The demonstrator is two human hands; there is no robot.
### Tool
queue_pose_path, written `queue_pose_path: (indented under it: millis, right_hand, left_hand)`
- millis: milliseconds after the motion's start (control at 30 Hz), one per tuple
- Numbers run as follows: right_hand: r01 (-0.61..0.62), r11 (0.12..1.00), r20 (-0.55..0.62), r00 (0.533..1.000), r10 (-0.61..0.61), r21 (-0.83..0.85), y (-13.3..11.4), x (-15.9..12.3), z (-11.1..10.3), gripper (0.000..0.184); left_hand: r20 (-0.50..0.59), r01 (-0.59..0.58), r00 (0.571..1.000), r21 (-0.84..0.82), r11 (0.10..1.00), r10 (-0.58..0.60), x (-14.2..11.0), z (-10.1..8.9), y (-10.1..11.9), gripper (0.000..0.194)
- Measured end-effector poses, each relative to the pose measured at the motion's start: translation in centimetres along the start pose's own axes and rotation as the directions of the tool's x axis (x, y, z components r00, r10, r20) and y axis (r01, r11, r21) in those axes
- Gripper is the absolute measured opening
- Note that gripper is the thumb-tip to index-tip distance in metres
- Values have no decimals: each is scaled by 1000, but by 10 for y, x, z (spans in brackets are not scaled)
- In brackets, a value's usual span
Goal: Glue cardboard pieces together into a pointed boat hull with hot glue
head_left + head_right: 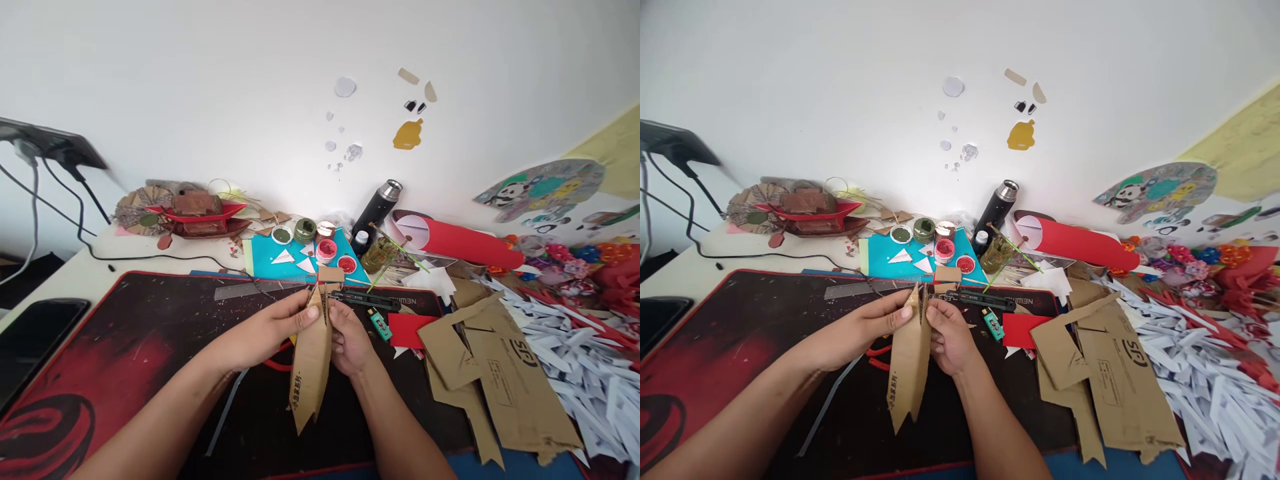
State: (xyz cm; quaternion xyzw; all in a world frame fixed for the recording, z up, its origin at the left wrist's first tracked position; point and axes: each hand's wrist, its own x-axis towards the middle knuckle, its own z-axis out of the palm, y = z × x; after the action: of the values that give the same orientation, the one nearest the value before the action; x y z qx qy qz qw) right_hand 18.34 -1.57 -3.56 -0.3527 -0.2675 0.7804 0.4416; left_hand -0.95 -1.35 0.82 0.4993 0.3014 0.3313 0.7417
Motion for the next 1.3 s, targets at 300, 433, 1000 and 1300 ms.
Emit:
queue_pose_path:
  millis: [300, 433, 1000, 1300]
  right_hand:
    - [158, 987, -134, 978, -162, -38, -12, -5, 19, 56]
    - [245, 966, -181, 950, -256, -82, -11, -4, 21, 54]
    - [185, 978, -41, 981, -189, -94, -7, -9, 27, 53]
    - [147, 988, -17, 989, -148, -49, -6, -8, 25, 52]
  left_hand:
    - [-217, -37, 973, 178, 983, 76, 6, -2, -1, 55]
    - [-308, -45, 939, 333, 942, 154, 6, -1, -2, 73]
    - [-257, 29, 957, 541, 841, 132, -2, 13, -2, 62]
    - [-187, -5, 976, 503, 865, 114, 0, 15, -6, 58]
